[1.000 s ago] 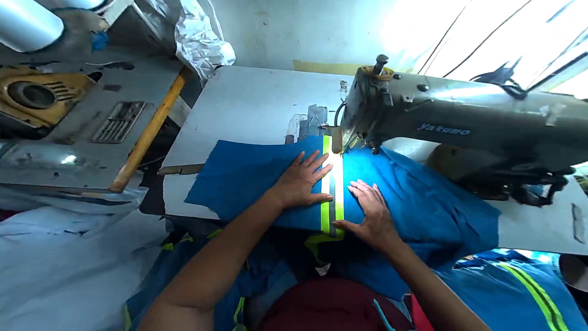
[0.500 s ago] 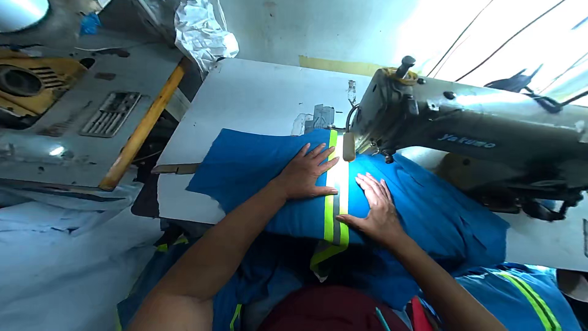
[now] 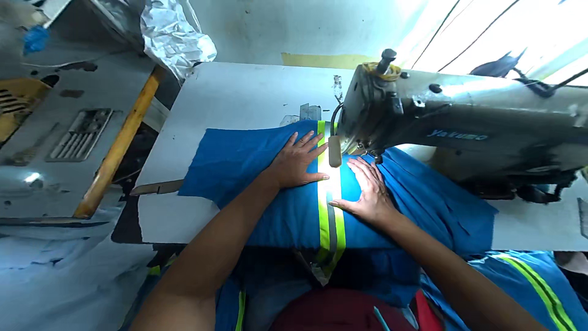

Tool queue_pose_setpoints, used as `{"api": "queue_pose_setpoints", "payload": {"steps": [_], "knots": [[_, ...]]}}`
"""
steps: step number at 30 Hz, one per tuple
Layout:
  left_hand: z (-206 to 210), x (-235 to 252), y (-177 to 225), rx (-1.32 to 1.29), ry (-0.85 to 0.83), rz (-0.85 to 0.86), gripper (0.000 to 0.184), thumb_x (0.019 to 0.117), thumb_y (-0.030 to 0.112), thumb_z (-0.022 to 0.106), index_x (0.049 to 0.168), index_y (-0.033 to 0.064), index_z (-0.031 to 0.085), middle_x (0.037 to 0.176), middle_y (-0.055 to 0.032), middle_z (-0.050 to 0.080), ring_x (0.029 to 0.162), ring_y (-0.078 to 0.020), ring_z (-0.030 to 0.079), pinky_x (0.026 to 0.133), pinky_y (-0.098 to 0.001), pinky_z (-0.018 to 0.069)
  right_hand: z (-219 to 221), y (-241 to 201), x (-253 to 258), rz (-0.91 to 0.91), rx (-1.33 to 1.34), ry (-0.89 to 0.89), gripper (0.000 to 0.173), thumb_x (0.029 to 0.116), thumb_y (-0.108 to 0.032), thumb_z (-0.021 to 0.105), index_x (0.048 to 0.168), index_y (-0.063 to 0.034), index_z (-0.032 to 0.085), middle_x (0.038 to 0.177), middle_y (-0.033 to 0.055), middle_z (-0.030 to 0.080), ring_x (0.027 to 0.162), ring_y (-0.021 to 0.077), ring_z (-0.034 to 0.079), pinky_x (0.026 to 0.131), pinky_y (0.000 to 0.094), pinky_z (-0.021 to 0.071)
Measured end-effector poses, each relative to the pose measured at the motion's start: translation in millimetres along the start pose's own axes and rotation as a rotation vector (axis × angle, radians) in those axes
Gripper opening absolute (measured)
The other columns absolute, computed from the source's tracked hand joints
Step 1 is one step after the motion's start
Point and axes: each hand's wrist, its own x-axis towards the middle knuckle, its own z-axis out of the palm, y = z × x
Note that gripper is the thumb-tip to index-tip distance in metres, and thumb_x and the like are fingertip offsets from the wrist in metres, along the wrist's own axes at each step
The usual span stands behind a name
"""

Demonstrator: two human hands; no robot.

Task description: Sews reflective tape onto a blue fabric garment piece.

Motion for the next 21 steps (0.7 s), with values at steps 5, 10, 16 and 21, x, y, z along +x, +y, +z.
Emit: {"api": "queue_pose_setpoints", "payload": {"steps": [5, 10, 16, 21], "knots": [[-1.0, 10.5, -9.7, 0.045, 0.012, 0.018, 0.081, 0.0933, 0.064, 0.056, 0.150, 0.0061, 0.051, 0.159, -0.0203, 0.043, 0.152, -0.0404, 0.032, 0.120, -0.0677, 0.0177, 1.9, 7.3, 11.0, 0.008, -0.004, -0.012, 0.099, 0.0781, -0.075, 0.066, 0.139, 0.0029, 0.058, 0.144, 0.0197, 0.058, 0.139, 0.0359, 0.051, 0.118, 0.0610, 0.0295], [-8.1, 22.5, -14.7, 0.077, -0.089, -0.034, 0.078, 0.0954, 0.056, 0.061, 0.152, 0.0052, 0.047, 0.164, -0.0188, 0.035, 0.155, -0.0382, 0.025, 0.122, -0.0656, 0.0134, 0.2, 10.0, 21.7, 0.038, -0.023, -0.042, 0.097, 0.0773, -0.074, 0.068, 0.136, 0.0034, 0.060, 0.133, 0.0232, 0.063, 0.131, 0.0382, 0.056, 0.117, 0.0604, 0.0305], [-12.0, 33.8, -23.4, 0.026, -0.085, -0.061, 0.080, 0.0941, 0.058, 0.062, 0.154, 0.0071, 0.046, 0.164, -0.0183, 0.035, 0.156, -0.0382, 0.023, 0.123, -0.0656, 0.0097, -7.6, 8.1, 35.2, 0.130, -0.030, -0.144, 0.092, 0.0782, -0.069, 0.072, 0.130, 0.0057, 0.062, 0.133, 0.0255, 0.063, 0.135, 0.0394, 0.052, 0.120, 0.0568, 0.0261], [-18.1, 44.9, -31.2, 0.033, -0.146, -0.085, 0.077, 0.0970, 0.052, 0.062, 0.157, 0.0087, 0.040, 0.167, -0.0165, 0.030, 0.157, -0.0365, 0.018, 0.124, -0.0636, 0.0050, -9.7, 11.7, 47.9, 0.188, -0.046, -0.220, 0.092, 0.0793, -0.070, 0.071, 0.132, 0.0040, 0.062, 0.135, 0.0264, 0.061, 0.136, 0.0384, 0.050, 0.120, 0.0529, 0.0269]]}}
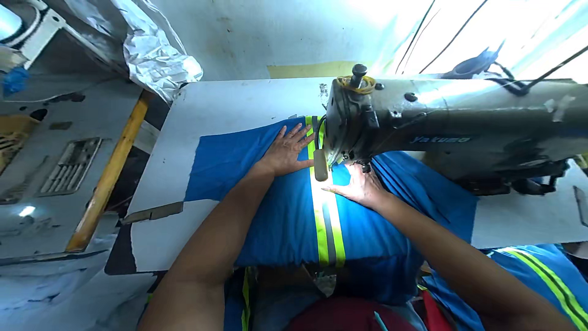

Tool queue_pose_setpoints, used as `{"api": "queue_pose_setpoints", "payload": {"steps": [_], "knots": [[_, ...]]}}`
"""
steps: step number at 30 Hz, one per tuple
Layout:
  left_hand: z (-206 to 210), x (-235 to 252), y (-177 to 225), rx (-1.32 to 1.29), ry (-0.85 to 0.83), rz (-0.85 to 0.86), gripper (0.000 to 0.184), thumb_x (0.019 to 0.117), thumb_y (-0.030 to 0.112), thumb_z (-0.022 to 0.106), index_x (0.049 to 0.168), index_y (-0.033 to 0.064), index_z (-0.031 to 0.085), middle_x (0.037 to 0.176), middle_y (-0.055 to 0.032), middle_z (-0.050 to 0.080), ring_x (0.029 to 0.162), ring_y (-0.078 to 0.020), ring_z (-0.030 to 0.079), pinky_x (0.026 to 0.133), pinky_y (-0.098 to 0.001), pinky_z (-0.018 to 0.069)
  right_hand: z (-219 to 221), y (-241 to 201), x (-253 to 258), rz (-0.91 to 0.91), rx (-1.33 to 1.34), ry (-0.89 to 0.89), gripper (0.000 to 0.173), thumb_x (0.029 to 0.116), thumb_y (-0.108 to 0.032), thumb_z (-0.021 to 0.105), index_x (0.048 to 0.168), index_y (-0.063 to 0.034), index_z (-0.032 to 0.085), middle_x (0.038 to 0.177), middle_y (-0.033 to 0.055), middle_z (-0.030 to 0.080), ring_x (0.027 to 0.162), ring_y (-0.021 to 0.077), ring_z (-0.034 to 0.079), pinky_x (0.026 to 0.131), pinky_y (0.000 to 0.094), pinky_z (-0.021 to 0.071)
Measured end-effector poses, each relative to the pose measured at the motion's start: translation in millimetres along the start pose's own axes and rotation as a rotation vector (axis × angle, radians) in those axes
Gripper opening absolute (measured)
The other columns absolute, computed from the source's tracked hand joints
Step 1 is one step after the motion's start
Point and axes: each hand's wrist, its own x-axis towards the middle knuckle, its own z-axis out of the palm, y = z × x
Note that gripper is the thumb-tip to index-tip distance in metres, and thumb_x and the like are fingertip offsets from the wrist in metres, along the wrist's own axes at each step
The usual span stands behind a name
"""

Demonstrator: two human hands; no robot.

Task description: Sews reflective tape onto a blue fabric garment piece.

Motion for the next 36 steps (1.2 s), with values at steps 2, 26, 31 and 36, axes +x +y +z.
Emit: {"api": "queue_pose_setpoints", "payload": {"steps": [2, 26, 31, 36], "knots": [[-2.7, 4.6, -2.5, 0.011, -0.003, 0.003, 0.076, 0.0977, 0.050, 0.062, 0.157, 0.0077, 0.040, 0.166, -0.0174, 0.030, 0.157, -0.0375, 0.019, 0.124, -0.0632, 0.0053, -1.6, 0.4, 5.1, 0.005, -0.003, 0.002, 0.090, 0.0786, -0.070, 0.072, 0.128, 0.0047, 0.064, 0.130, 0.0257, 0.064, 0.133, 0.0377, 0.053, 0.118, 0.0521, 0.0302], [60.8, -107.1, 112.6, 0.017, 0.071, 0.049, 0.079, 0.1001, 0.063, 0.044, 0.154, 0.0056, 0.045, 0.164, -0.0165, 0.036, 0.155, -0.0343, 0.026, 0.122, -0.0667, 0.0152, -18.9, 40.1, -148.4, 0.103, -0.085, 0.307, 0.074, 0.0990, -0.059, 0.050, 0.136, 0.0047, 0.061, 0.146, 0.0287, 0.053, 0.139, 0.0506, 0.046, 0.113, 0.0700, 0.0327], [67.2, -135.4, 113.7, 0.122, 0.029, 0.271, 0.088, 0.0881, 0.066, 0.063, 0.155, 0.0126, 0.045, 0.163, -0.0185, 0.036, 0.153, -0.0381, 0.029, 0.121, -0.0684, 0.0175, -50.8, 112.2, -139.7, -0.110, -0.154, 0.101, 0.076, 0.0981, -0.061, 0.049, 0.146, -0.0029, 0.055, 0.155, 0.0230, 0.046, 0.148, 0.0439, 0.036, 0.119, 0.0628, 0.0278], [75.5, -169.9, 124.9, 0.151, 0.049, 0.438, 0.068, 0.0883, 0.013, 0.072, 0.152, 0.0117, 0.048, 0.161, -0.0109, 0.043, 0.150, -0.0333, 0.038, 0.119, -0.0626, 0.0291, -84.2, 146.4, -112.5, -0.308, -0.293, 0.063, 0.066, 0.0982, -0.044, 0.058, 0.138, 0.0077, 0.056, 0.148, 0.0300, 0.049, 0.138, 0.0464, 0.048, 0.112, 0.0597, 0.0408]]}}
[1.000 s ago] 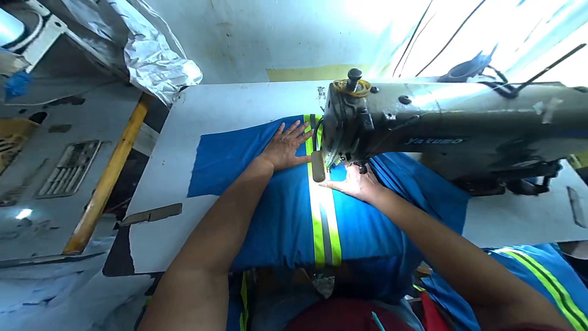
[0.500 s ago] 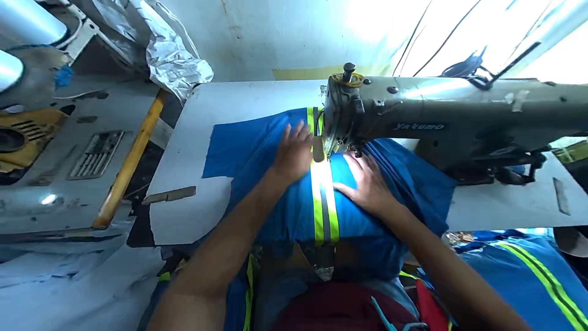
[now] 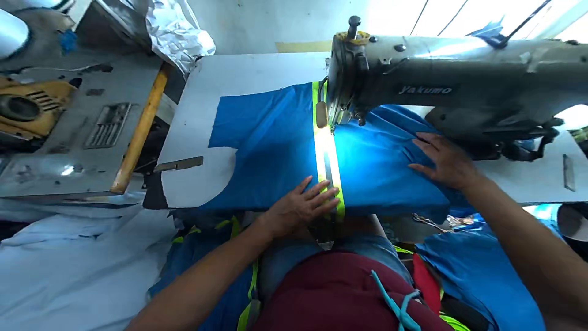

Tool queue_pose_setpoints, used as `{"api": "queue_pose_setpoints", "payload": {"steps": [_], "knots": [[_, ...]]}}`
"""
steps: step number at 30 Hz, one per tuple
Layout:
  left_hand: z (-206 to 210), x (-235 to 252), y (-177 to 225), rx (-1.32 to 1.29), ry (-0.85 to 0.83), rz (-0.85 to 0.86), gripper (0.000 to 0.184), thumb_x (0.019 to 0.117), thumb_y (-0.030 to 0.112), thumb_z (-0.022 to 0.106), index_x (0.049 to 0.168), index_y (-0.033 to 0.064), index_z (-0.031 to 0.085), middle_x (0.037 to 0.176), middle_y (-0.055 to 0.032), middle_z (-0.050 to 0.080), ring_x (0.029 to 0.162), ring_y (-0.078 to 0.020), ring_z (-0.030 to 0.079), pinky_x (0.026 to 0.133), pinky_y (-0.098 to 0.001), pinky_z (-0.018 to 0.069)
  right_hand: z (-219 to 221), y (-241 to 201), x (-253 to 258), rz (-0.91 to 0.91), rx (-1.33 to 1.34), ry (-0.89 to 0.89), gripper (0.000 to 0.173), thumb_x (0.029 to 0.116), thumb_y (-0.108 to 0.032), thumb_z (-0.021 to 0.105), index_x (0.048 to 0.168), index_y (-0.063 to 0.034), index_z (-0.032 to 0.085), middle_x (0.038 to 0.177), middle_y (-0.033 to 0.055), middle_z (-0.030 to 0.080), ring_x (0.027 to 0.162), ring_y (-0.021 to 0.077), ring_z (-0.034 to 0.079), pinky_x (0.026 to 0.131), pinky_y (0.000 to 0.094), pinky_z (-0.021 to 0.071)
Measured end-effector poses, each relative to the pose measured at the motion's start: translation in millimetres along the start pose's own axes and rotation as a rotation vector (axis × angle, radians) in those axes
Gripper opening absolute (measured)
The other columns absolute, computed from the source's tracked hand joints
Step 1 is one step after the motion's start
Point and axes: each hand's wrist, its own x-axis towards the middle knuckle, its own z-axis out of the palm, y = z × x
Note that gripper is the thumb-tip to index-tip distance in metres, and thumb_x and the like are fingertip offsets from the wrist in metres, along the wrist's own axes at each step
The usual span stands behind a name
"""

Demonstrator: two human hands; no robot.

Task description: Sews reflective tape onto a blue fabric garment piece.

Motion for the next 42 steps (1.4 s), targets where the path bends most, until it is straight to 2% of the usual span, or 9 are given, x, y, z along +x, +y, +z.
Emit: {"api": "queue_pose_setpoints", "payload": {"steps": [4, 6, 8, 9, 11, 12, 14, 19, 42], "knots": [[-4.0, -20.2, 18.6, -0.135, 0.149, 0.037, 0.058, 0.0963, 0.036, 0.060, 0.144, 0.0042, 0.055, 0.146, -0.0095, 0.060, 0.143, -0.0285, 0.049, 0.120, -0.0532, 0.0343, -12.4, -56.2, 15.7, -0.021, 0.088, 0.237, 0.036, 0.0974, -0.018, 0.057, 0.119, 0.0077, 0.069, 0.140, 0.0288, 0.058, 0.136, 0.0447, 0.052, 0.110, 0.0569, 0.0446], [-15.8, -10.4, 20.6, -0.220, 0.308, -0.018, 0.041, 0.0993, 0.031, 0.057, 0.127, 0.0037, 0.068, 0.116, -0.0091, 0.076, 0.114, -0.0237, 0.071, 0.102, -0.0441, 0.0536, -7.9, -107.3, 25.1, 0.022, 0.261, 0.328, 0.033, 0.0972, -0.020, 0.060, 0.114, 0.0059, 0.072, 0.131, 0.0245, 0.065, 0.127, 0.0370, 0.061, 0.103, 0.0488, 0.0523], [-25.0, 11.2, 8.5, -0.221, 0.465, -0.140, 0.029, 0.0995, 0.019, 0.057, 0.113, 0.0001, 0.075, 0.090, -0.0133, 0.076, 0.083, -0.0250, 0.074, 0.080, -0.0414, 0.0589, 8.6, -145.7, 36.6, 0.005, 0.386, 0.236, 0.034, 0.0974, -0.026, 0.065, 0.115, 0.0025, 0.072, 0.125, 0.0203, 0.069, 0.121, 0.0327, 0.065, 0.101, 0.0469, 0.0538], [-27.3, 22.5, -3.1, -0.185, 0.496, -0.224, 0.028, 0.0993, 0.017, 0.057, 0.112, -0.0004, 0.075, 0.093, -0.0153, 0.076, 0.086, -0.0271, 0.074, 0.081, -0.0426, 0.0593, 19.7, -158.7, 42.5, -0.017, 0.407, 0.180, 0.038, 0.0958, -0.031, 0.068, 0.116, 0.0012, 0.073, 0.125, 0.0191, 0.070, 0.123, 0.0336, 0.064, 0.104, 0.0497, 0.0513], [-23.2, 39.9, -33.7, -0.138, 0.412, -0.354, 0.037, 0.1021, 0.027, 0.057, 0.126, 0.0024, 0.070, 0.124, -0.0157, 0.071, 0.121, -0.0307, 0.067, 0.104, -0.0508, 0.0509, 37.5, -173.8, 50.0, -0.021, 0.396, 0.101, 0.053, 0.0916, -0.044, 0.071, 0.122, 0.0002, 0.071, 0.132, 0.0195, 0.067, 0.131, 0.0379, 0.059, 0.112, 0.0586, 0.0417], [-19.2, 44.2, -48.2, -0.154, 0.316, -0.385, 0.048, 0.1028, 0.037, 0.055, 0.138, 0.0043, 0.063, 0.144, -0.0153, 0.060, 0.140, -0.0328, 0.051, 0.116, -0.0578, 0.0374, 43.2, -177.2, 51.0, -0.005, 0.394, 0.098, 0.060, 0.0889, -0.049, 0.072, 0.123, -0.0001, 0.070, 0.135, 0.0198, 0.065, 0.133, 0.0389, 0.057, 0.114, 0.0624, 0.0377], [-12.7, 46.5, -65.9, -0.142, 0.126, -0.425, 0.070, 0.1008, 0.056, 0.049, 0.152, 0.0089, 0.049, 0.164, -0.0125, 0.037, 0.156, -0.0333, 0.025, 0.123, -0.0649, 0.0155, 49.5, -180.1, 49.9, 0.028, 0.396, 0.142, 0.065, 0.0845, -0.054, 0.075, 0.121, -0.0008, 0.071, 0.134, 0.0194, 0.065, 0.134, 0.0383, 0.056, 0.115, 0.0650, 0.0351], [-13.7, 43.2, -74.0, -0.114, 0.025, -0.423, 0.082, 0.0949, 0.072, 0.045, 0.155, 0.0162, 0.046, 0.168, -0.0104, 0.030, 0.158, -0.0337, 0.019, 0.123, -0.0651, 0.0099, 52.7, -183.0, 45.6, 0.078, 0.394, 0.203, 0.072, 0.0804, -0.059, 0.075, 0.121, -0.0002, 0.071, 0.134, 0.0177, 0.066, 0.133, 0.0371, 0.057, 0.116, 0.0651, 0.0334], [-21.8, 61.2, -136.0, -0.130, 0.096, -0.350, 0.082, 0.0918, 0.067, 0.054, 0.153, 0.0129, 0.049, 0.162, -0.0148, 0.040, 0.154, -0.0394, 0.026, 0.122, -0.0673, 0.0139, 62.0, -163.5, 95.0, 0.154, 0.317, 0.208, 0.098, 0.0789, -0.072, 0.067, 0.135, 0.0077, 0.059, 0.140, 0.0203, 0.062, 0.138, 0.0381, 0.052, 0.118, 0.0617, 0.0295]]}}
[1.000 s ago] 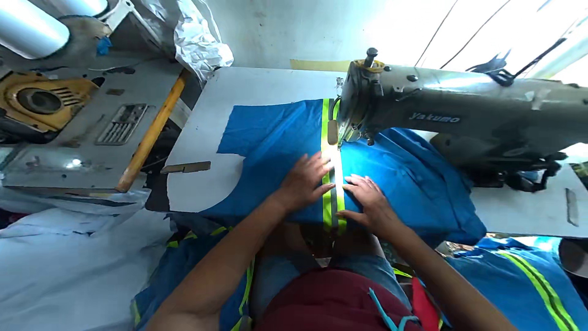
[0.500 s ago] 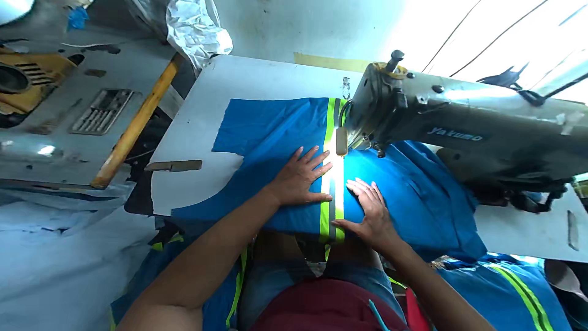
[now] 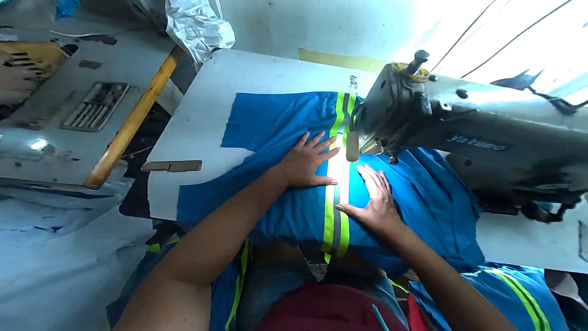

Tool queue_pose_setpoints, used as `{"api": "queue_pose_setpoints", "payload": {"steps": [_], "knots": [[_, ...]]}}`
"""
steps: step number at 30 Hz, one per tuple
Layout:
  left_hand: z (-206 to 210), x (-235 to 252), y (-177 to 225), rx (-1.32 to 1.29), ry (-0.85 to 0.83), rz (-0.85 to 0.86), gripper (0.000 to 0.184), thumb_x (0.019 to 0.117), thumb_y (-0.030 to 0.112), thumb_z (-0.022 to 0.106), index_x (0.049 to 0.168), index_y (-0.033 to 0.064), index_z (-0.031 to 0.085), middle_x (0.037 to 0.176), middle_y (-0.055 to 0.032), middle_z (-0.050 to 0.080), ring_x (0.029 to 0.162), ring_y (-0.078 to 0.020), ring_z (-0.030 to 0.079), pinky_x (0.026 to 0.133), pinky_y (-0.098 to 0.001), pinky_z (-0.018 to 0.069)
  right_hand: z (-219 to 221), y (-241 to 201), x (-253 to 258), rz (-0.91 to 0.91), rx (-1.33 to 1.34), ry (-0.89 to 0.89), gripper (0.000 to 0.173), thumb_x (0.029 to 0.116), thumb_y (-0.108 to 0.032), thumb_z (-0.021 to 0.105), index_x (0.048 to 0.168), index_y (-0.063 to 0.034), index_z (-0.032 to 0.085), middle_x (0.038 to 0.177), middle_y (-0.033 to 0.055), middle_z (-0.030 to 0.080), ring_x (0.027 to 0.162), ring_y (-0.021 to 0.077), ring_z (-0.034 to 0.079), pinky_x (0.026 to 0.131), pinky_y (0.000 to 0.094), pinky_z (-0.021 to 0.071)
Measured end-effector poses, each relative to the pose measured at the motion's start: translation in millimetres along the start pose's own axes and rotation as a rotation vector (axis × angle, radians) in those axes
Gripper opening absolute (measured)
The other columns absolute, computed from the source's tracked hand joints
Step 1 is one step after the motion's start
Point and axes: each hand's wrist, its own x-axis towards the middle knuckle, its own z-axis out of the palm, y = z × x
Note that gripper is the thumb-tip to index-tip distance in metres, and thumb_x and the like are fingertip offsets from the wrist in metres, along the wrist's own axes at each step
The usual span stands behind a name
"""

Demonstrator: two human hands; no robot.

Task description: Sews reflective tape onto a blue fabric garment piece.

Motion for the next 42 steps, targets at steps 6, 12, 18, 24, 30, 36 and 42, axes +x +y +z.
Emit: {"api": "queue_pose_setpoints", "payload": {"steps": [6, 12, 18, 24, 30, 36, 42], "knots": [[-3.5, 13.5, -13.1, -0.009, 0.003, 0.011, 0.084, 0.0917, 0.068, 0.054, 0.153, 0.0101, 0.048, 0.163, -0.0151, 0.039, 0.154, -0.0401, 0.026, 0.121, -0.0676, 0.0140, 2.4, 8.4, 14.0, -0.005, -0.009, -0.004, 0.101, 0.0791, -0.071, 0.068, 0.139, 0.0090, 0.055, 0.143, 0.0222, 0.058, 0.141, 0.0370, 0.049, 0.119, 0.0602, 0.0280], [-5.0, 24.5, -21.9, 0.032, -0.006, 0.005, 0.086, 0.0920, 0.069, 0.053, 0.154, 0.0085, 0.047, 0.164, -0.0162, 0.036, 0.154, -0.0404, 0.026, 0.121, -0.0674, 0.0154, 5.4, 18.4, 25.6, -0.023, -0.012, -0.007, 0.098, 0.0803, -0.072, 0.067, 0.140, 0.0056, 0.056, 0.142, 0.0210, 0.060, 0.138, 0.0364, 0.051, 0.119, 0.0604, 0.0284], [-13.7, 35.8, -26.2, 0.030, -0.081, -0.051, 0.086, 0.0934, 0.067, 0.053, 0.156, 0.0095, 0.044, 0.167, -0.0146, 0.030, 0.156, -0.0406, 0.019, 0.122, -0.0661, 0.0109, 4.8, 22.3, 37.6, -0.003, -0.043, -0.016, 0.097, 0.0772, -0.073, 0.068, 0.132, 0.0074, 0.060, 0.130, 0.0244, 0.064, 0.130, 0.0411, 0.056, 0.116, 0.0596, 0.0325], [-16.5, 45.3, -34.9, 0.008, -0.096, -0.067, 0.087, 0.0934, 0.065, 0.056, 0.158, 0.0095, 0.039, 0.167, -0.0165, 0.030, 0.157, -0.0410, 0.018, 0.122, -0.0672, 0.0083, 3.5, 25.6, 47.2, 0.035, -0.055, -0.052, 0.092, 0.0776, -0.070, 0.070, 0.121, 0.0108, 0.064, 0.124, 0.0285, 0.065, 0.127, 0.0446, 0.057, 0.114, 0.0607, 0.0345], [-19.6, 57.2, -42.6, 0.028, -0.097, -0.083, 0.084, 0.0946, 0.064, 0.055, 0.157, 0.0096, 0.041, 0.166, -0.0169, 0.032, 0.156, -0.0419, 0.019, 0.122, -0.0669, 0.0089, -0.7, 27.2, 59.6, 0.135, -0.058, -0.144, 0.086, 0.0789, -0.065, 0.075, 0.122, 0.0082, 0.066, 0.125, 0.0286, 0.065, 0.127, 0.0437, 0.057, 0.113, 0.0571, 0.0358], [-26.7, 71.6, -50.6, 0.057, -0.151, -0.112, 0.084, 0.0961, 0.062, 0.056, 0.159, 0.0092, 0.037, 0.167, -0.0162, 0.028, 0.157, -0.0413, 0.016, 0.122, -0.0660, 0.0074, -10.5, 21.1, 77.1, 0.291, -0.081, -0.276, 0.083, 0.0805, -0.064, 0.076, 0.124, 0.0055, 0.066, 0.129, 0.0289, 0.063, 0.131, 0.0419, 0.054, 0.114, 0.0557, 0.0357], [-31.2, 84.3, -61.2, 0.081, -0.176, -0.090, 0.084, 0.0972, 0.061, 0.055, 0.160, 0.0090, 0.035, 0.168, -0.0170, 0.027, 0.157, -0.0407, 0.015, 0.123, -0.0653, 0.0082, -9.7, 23.5, 85.7, 0.269, -0.122, -0.292, 0.082, 0.0830, -0.066, 0.072, 0.126, 0.0038, 0.066, 0.132, 0.0278, 0.062, 0.133, 0.0409, 0.053, 0.112, 0.0578, 0.0373]]}}
